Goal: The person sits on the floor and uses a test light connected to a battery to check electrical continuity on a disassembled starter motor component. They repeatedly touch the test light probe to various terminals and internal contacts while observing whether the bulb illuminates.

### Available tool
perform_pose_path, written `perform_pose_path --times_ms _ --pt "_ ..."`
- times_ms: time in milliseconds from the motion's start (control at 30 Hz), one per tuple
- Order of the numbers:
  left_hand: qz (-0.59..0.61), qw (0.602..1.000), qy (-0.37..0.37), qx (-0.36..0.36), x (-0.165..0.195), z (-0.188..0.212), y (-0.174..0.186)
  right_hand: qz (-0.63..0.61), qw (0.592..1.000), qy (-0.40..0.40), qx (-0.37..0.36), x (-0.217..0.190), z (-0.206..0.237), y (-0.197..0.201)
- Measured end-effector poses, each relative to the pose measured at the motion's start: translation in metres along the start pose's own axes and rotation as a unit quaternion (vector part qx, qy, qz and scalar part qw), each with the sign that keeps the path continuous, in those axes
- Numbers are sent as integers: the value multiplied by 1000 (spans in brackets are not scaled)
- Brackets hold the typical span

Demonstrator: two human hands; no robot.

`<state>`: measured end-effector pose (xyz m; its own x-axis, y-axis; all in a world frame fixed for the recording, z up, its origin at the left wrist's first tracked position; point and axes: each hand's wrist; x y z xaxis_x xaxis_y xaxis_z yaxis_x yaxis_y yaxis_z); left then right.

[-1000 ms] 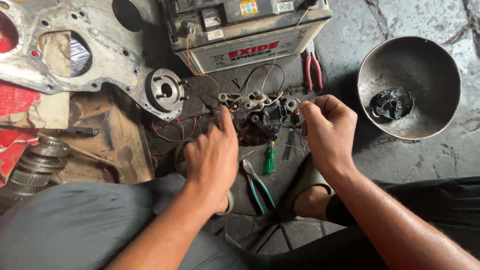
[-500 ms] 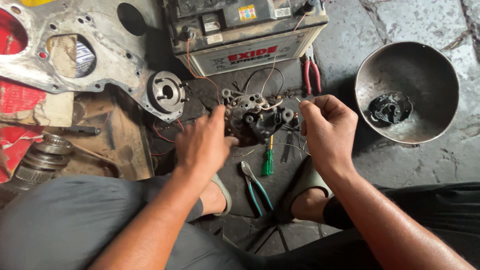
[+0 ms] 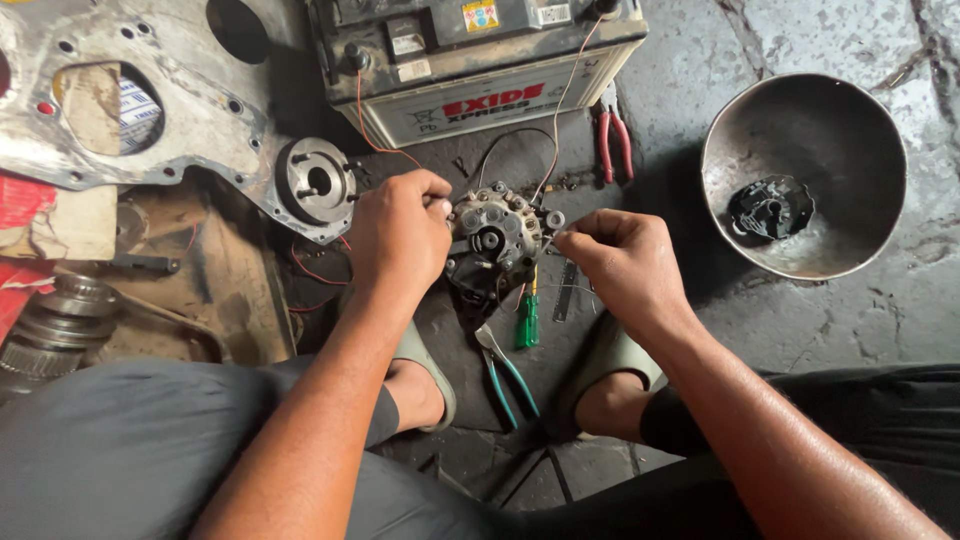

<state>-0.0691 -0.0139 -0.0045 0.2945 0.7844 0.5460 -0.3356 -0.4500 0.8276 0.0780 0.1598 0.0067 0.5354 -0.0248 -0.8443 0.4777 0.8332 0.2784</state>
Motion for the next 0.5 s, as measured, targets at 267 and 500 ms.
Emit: perform_pose_path --times_ms 267,500 --pt "32 998 -49 7 6 9 0 11 1000 -4 27 6 -4 -3" --pt "24 997 -67 2 12 11 4 50 998 11 45 7 -6 -6"
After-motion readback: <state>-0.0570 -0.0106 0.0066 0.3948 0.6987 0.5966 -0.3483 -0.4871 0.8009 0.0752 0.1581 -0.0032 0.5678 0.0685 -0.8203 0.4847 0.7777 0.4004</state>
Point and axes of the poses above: each hand's wrist, its own z-axis away from the middle knuckle, its own y-axis out of the back of the hand, x = y × z, and after that the axes turned 5 degrees about -z, right-handed
